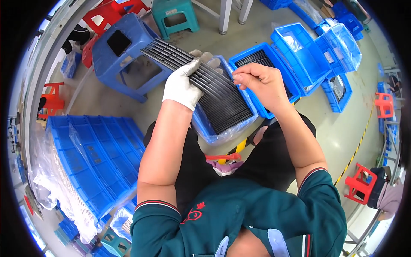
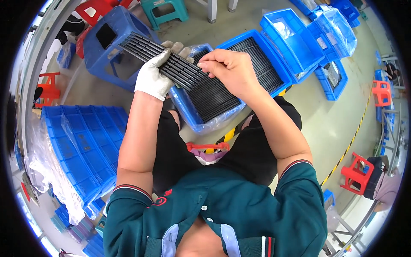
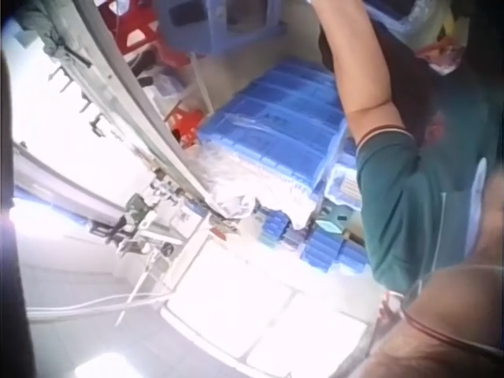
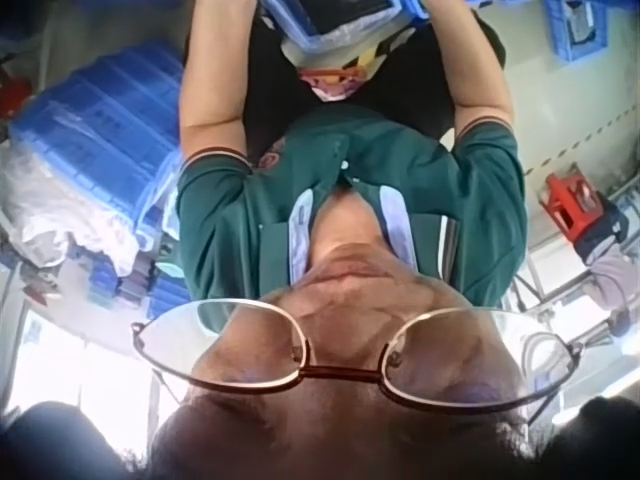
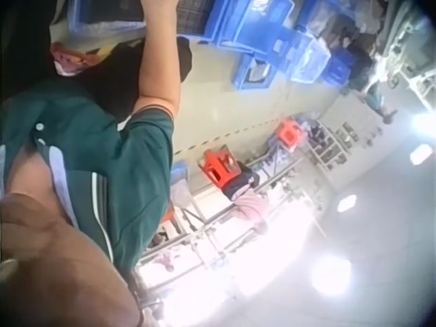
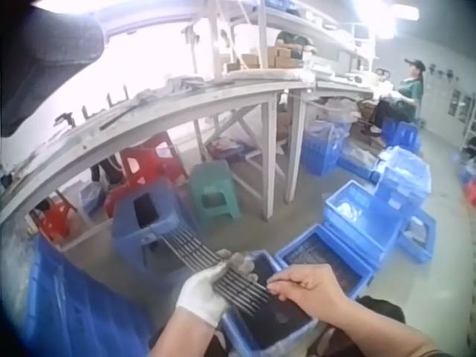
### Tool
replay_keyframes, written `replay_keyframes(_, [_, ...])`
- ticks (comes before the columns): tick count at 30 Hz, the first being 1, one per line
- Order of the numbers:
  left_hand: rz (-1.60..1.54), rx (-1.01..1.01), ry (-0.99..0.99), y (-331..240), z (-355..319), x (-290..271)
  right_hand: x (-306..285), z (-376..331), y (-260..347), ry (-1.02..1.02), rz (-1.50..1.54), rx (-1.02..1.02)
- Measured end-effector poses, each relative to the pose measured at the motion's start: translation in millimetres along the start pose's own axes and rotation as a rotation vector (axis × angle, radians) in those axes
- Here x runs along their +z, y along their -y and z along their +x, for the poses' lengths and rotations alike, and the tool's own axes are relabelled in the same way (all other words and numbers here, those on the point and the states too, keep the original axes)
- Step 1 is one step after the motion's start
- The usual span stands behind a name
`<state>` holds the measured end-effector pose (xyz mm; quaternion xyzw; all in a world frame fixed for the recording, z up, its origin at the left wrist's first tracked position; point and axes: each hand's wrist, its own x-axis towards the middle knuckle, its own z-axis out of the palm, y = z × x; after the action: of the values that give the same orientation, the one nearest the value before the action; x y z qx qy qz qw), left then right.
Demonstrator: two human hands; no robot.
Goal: The recorder is sorting and inspecting small metal pins or rods by moving them between blue industrial storage bins.
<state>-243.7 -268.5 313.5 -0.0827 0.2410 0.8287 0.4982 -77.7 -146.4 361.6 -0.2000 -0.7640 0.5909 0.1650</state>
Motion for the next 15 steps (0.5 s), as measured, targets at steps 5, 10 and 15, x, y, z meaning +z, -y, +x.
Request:
replay_keyframes(5, [0.026,0.015,-0.073,2.7,-1.9,4.7,3.8,-0.1,-1.7,-0.022,-0.177,-0.068])
replay_keyframes(10, [0.010,0.020,-0.089,3.1,2.1,2.3,7.1,1.0,-6.3,-0.047,-0.285,-0.143])
replay_keyframes(15, [0.060,0.047,-0.143,5.3,-3.1,12.1,10.3,2.5,-9.3,-0.082,-0.507,-0.363])
